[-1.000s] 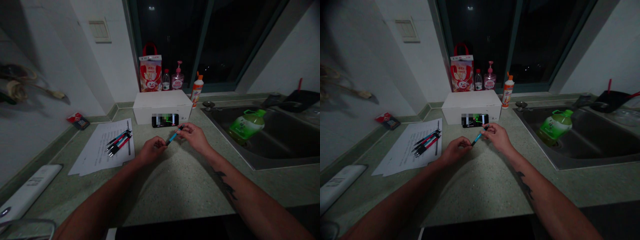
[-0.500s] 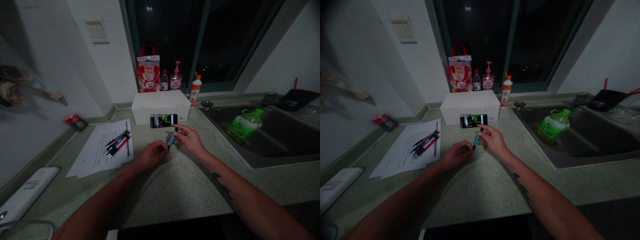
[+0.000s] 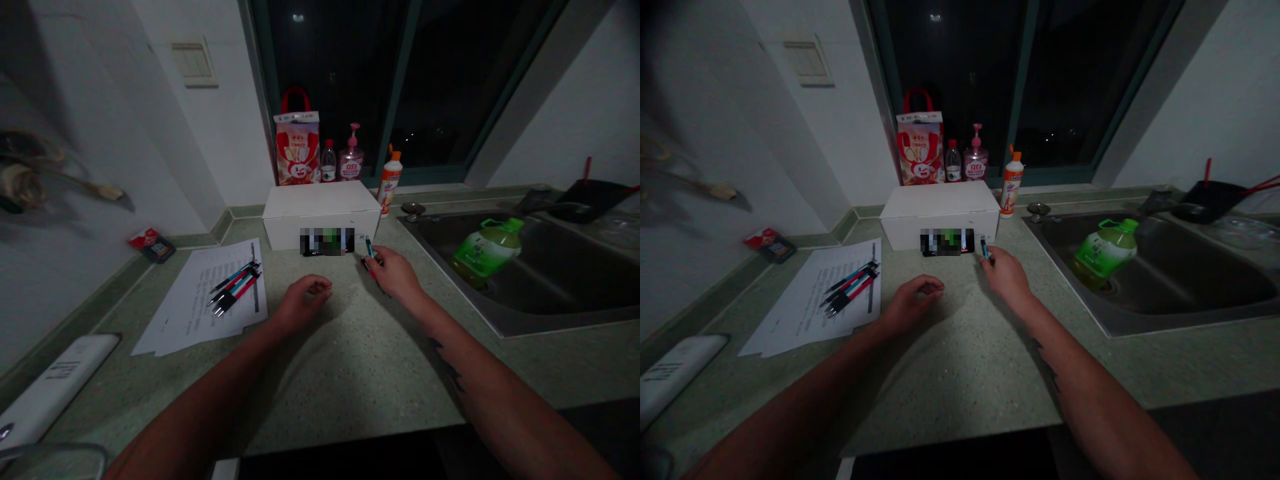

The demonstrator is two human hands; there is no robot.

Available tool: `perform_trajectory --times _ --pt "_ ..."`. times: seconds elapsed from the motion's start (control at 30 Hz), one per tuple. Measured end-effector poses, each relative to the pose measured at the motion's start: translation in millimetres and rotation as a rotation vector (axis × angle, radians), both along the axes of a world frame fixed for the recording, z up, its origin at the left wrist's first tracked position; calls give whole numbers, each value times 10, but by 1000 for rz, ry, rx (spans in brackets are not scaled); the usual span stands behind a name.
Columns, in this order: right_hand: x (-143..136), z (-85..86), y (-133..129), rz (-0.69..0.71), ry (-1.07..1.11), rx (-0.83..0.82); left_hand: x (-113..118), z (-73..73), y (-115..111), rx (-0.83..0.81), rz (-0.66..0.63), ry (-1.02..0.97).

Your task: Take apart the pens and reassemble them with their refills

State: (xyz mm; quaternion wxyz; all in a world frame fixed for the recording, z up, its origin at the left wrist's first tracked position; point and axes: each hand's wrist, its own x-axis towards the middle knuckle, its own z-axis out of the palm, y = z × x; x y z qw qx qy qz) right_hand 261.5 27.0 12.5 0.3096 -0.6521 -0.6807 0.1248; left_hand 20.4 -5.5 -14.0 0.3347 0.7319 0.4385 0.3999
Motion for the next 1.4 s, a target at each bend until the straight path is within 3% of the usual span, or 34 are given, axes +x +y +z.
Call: perform_trajectory --times 0.13,0.23,0.4,0.47,0.6,0.77,0.93,1.07,1.27,1.4 --pt "212 32 41 -171 -363 -148 -53 28 39 0 55 56" --pt "205 -16 56 -149 -437 -245 -73 47 59 10 80 72" --pt "114 -27 19 -113 -450 -243 -155 65 136 58 200 181" --pt "96 -9 -12 -99 -458 -250 -238 102 177 111 316 306" --pt "88 -4 -37 -94 -485 -280 -466 257 229 216 517 741" --pt "91 -18 -17 -83 -496 -290 -709 408 249 46 700 1123" --pt "92 37 -49 -86 -493 -296 -828 337 294 -55 665 1213" --pt "82 87 -95 -89 -483 -254 -827 257 318 -61 566 1170" --pt "-2 139 -146 -82 -445 -130 -647 230 269 41 409 1033" --pt "-141 147 -198 80 -316 10 -427 264 193 121 347 944"
